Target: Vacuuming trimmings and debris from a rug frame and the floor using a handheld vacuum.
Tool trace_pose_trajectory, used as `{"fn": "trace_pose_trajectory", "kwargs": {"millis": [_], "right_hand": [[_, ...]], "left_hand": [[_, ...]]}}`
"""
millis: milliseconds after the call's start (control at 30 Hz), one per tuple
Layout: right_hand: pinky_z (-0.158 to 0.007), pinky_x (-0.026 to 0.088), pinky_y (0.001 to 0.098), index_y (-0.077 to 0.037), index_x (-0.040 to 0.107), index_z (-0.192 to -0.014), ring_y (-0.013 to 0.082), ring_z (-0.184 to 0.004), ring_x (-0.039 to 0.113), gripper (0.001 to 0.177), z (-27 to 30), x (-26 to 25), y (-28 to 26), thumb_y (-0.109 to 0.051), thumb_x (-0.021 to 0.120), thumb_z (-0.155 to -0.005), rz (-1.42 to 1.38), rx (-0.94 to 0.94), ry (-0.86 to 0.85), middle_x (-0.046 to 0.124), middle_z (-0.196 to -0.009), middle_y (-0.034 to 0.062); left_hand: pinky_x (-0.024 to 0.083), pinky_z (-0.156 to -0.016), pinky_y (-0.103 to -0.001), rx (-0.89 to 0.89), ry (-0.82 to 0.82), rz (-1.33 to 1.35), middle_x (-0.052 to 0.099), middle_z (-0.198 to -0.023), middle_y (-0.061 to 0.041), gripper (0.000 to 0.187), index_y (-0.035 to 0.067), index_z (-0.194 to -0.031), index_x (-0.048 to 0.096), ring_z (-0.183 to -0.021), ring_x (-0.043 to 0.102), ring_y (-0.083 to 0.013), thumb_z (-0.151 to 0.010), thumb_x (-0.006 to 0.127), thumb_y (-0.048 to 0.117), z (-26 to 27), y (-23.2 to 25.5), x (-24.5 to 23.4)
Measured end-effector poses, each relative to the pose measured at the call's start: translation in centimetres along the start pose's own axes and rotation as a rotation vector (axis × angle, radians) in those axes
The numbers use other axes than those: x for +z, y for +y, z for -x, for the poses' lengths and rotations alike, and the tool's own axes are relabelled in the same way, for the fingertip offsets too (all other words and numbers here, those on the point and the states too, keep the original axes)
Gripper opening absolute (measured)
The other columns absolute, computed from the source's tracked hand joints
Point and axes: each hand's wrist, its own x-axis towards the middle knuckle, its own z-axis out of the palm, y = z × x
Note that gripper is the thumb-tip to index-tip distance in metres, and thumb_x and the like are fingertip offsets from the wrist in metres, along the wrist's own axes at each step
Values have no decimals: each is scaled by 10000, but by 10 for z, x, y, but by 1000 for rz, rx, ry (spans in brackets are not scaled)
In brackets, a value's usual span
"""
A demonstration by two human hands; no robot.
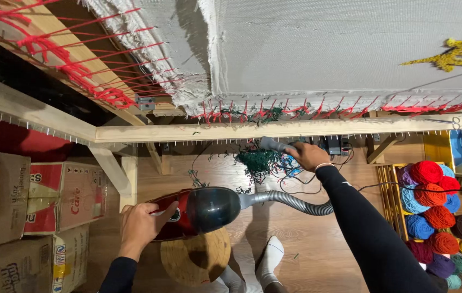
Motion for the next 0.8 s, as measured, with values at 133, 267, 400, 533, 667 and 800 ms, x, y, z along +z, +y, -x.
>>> {"fn": "trace_pose_trajectory", "kwargs": {"millis": [133,267,400,533,667,800], "right_hand": [[-924,548,528,-145,655,-1346,425,-1057,691,671,-10,-1,24,-657,443,-968,57,36,13,725,-1114,229],[-904,548,532,-38,680,-1248,448,-1050,684,677,-16,16,130,-641,520,-982,41,158,57,702,-1112,283],[-681,611,465,67,658,-1151,354,-770,752,560,30,7,228,-465,628,-980,-349,480,-56,744,-930,255],[-616,571,396,-32,658,-1124,231,-743,700,419,106,-10,235,-419,589,-977,-890,842,-27,720,-930,139],[-539,491,354,-62,617,-1190,183,-642,574,385,162,9,247,-396,519,-1022,-1197,807,-130,655,-918,129],[-594,482,329,-92,570,-1315,171,-691,609,534,205,13,203,-497,357,-1039,-1423,743,-205,744,-1071,114]], "left_hand": [[513,-888,-367,-55,-62,8,665,-477,-115,692,69,-553,757,-495,644,-295,-779,664,716,3,5,-10],[536,-666,-362,-69,-89,137,648,-439,-81,686,53,-534,746,-444,652,-231,-749,702,702,9,-8,-18],[458,-473,-336,-109,-148,340,599,-437,-56,607,15,-583,761,-417,594,-151,-775,765,591,8,-31,-20],[401,-419,-329,-98,-204,498,571,-434,-37,546,-8,-609,764,-401,540,-118,-827,765,493,1,-28,-23],[366,-437,-302,51,-175,657,562,-492,14,501,0,-679,790,-455,475,-72,-901,742,446,-12,-34,-5],[371,-500,-267,49,-163,669,604,-539,4,450,45,-798,862,-497,470,-69,-934,718,450,-13,-5,-14]]}}
